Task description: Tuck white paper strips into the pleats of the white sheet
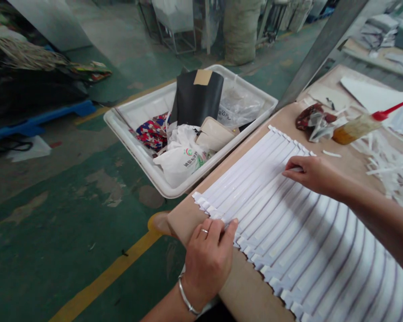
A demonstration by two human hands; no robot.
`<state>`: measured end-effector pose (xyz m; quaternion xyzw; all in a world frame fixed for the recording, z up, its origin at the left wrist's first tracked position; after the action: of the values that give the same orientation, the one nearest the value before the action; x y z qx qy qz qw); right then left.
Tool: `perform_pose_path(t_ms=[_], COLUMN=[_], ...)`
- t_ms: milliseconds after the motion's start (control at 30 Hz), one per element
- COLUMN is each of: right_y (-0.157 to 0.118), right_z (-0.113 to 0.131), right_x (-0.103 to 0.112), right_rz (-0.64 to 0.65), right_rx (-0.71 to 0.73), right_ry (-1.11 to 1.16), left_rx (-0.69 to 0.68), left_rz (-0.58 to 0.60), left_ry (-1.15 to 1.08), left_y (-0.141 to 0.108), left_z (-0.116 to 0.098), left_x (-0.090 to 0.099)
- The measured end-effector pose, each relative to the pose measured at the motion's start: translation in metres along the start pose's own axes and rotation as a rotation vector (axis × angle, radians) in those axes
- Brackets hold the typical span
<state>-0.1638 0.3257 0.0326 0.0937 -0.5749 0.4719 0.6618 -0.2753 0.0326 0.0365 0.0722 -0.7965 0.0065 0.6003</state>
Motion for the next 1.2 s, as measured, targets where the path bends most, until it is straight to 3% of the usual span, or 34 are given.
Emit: perform_pose_path(t_ms=[567,967,1200], right_y=[0.016,0.040,0.040], right_z=[0.012,-0.050,-0.066], right_x=[-0.004,0.024,0.032], right_rz=[0.122,-0.034,-0.167], right_rx=[-0.116,-0.010,0.085], right_ry=[-0.042,-0.073,-0.064], left_rx=[-0.009,-0.045,-0.074], left_rz=[-0.038,-0.056,-0.069], left_ry=[-0.043,-0.060,-0.047], left_y=[0.003,0.002,0.000], left_z=[0.001,0.004,0.006], left_x=[0.004,0.004,0.002])
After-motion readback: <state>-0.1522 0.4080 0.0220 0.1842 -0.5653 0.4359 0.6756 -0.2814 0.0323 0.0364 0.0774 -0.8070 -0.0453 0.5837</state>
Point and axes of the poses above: each hand's wrist, its own y-axis towards the middle knuckle, its own x-axis out of the back of the hand, z = x × y, the point moved 7 cm from there along y, towards the middle knuckle, and after that the axes turned 15 degrees about z, right-handed, at the moved point
